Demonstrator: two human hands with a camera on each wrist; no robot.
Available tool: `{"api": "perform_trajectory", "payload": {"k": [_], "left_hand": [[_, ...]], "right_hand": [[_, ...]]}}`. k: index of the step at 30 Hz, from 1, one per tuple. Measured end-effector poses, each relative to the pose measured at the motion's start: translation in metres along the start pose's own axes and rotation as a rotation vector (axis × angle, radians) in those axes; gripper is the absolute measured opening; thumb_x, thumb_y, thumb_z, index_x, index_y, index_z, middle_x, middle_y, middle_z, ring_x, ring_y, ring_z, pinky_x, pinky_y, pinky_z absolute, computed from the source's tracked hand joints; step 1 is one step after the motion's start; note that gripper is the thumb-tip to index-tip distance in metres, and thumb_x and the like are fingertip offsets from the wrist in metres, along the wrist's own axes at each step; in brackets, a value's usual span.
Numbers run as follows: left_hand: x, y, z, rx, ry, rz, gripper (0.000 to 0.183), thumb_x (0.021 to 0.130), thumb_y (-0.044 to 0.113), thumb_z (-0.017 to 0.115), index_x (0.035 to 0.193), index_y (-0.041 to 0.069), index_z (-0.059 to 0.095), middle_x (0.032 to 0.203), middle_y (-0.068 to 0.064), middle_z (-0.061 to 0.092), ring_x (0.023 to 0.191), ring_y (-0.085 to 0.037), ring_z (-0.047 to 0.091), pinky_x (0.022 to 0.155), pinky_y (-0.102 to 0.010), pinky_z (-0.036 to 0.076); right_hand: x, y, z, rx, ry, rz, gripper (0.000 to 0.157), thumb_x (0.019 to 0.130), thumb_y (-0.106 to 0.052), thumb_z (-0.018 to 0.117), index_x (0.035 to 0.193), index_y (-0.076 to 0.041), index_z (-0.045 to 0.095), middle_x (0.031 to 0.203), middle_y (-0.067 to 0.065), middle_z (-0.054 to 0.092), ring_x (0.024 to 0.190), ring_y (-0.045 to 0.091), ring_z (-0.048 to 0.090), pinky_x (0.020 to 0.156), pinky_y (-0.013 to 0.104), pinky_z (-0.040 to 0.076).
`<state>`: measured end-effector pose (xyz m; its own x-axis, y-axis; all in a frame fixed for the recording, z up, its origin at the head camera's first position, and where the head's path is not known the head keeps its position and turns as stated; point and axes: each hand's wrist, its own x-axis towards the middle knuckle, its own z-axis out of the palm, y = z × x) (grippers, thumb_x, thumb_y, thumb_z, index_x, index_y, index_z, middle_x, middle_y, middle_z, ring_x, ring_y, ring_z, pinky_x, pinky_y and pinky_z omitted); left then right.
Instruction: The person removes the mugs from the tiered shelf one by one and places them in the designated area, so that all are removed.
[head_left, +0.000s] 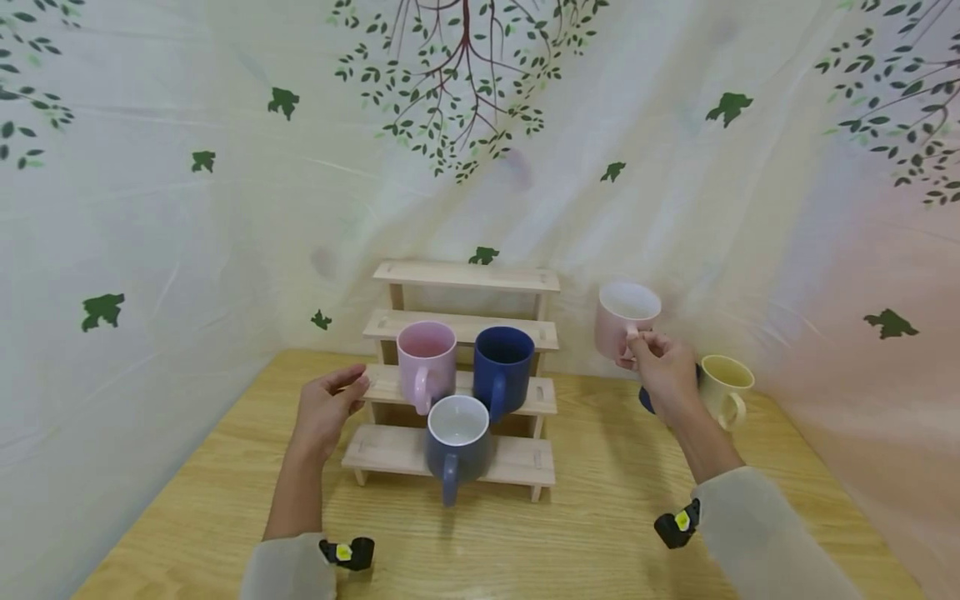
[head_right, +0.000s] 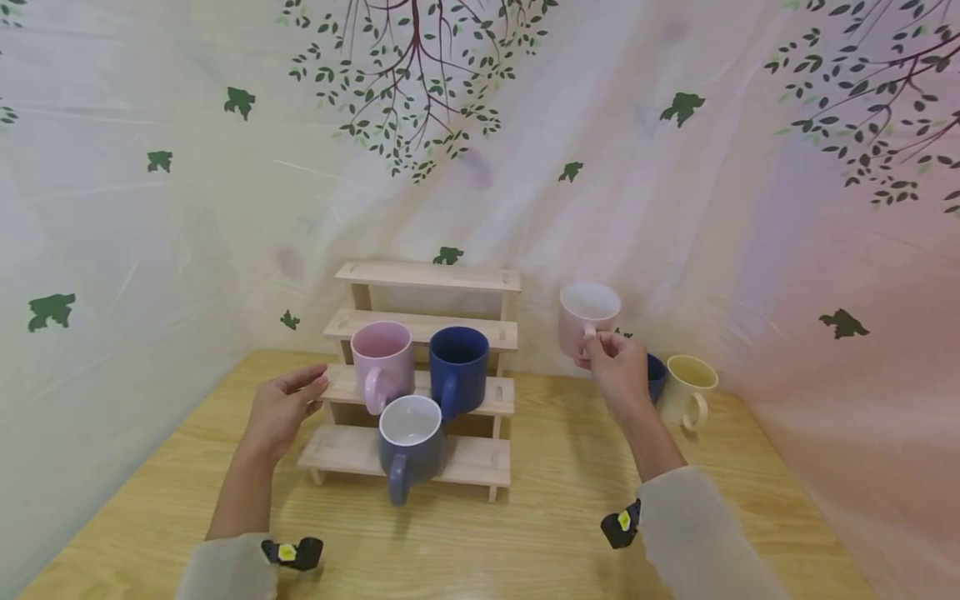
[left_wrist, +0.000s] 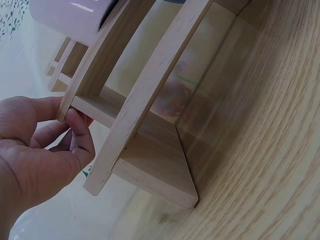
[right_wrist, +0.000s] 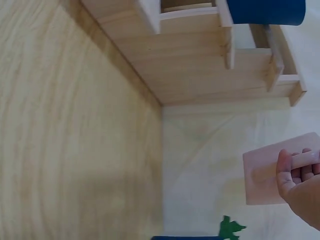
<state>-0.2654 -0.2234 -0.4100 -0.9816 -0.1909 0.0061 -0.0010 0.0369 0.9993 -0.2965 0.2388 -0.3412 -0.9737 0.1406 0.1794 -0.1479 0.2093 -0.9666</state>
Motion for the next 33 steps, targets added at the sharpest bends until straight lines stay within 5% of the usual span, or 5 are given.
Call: {"api": "perform_trajectory", "payload": {"k": [7, 14, 33], "left_hand": [[0.0, 0.0, 0.0, -0.007, 0.004, -0.003, 0.043, 0.104, 0.013, 0.062, 0.143, -0.003, 0.056, 0.143, -0.017, 0.055, 0.1, -0.007, 0.059, 0.084, -0.018, 0.054], [0.001, -0.001, 0.0, -0.009, -0.008, -0.012, 0.045, 0.104, 0.015, 0.062, 0.145, -0.001, 0.054, 0.146, -0.017, 0.053, 0.102, -0.008, 0.059, 0.083, -0.018, 0.054], [-0.001, 0.001, 0.0, -0.011, 0.001, 0.005, 0.042, 0.104, 0.013, 0.062, 0.143, -0.003, 0.056, 0.142, -0.017, 0.055, 0.099, -0.008, 0.059, 0.081, -0.017, 0.054]], "right_hand": [[-0.002, 0.032, 0.001, -0.041, 0.018, 0.019, 0.044, 0.106, -0.032, 0.057, 0.115, 0.011, 0.062, 0.101, 0.006, 0.064, 0.088, 0.013, 0.072, 0.078, 0.021, 0.059], [-0.006, 0.053, 0.001, -0.108, 0.04, 0.054, 0.046, 0.106, -0.035, 0.057, 0.113, 0.01, 0.065, 0.1, 0.005, 0.066, 0.085, 0.011, 0.071, 0.084, 0.024, 0.058], [-0.006, 0.087, -0.001, 0.012, 0.035, 0.122, 0.036, 0.106, -0.017, 0.056, 0.11, 0.018, 0.059, 0.085, 0.004, 0.06, 0.078, 0.008, 0.066, 0.078, 0.026, 0.061]]}}
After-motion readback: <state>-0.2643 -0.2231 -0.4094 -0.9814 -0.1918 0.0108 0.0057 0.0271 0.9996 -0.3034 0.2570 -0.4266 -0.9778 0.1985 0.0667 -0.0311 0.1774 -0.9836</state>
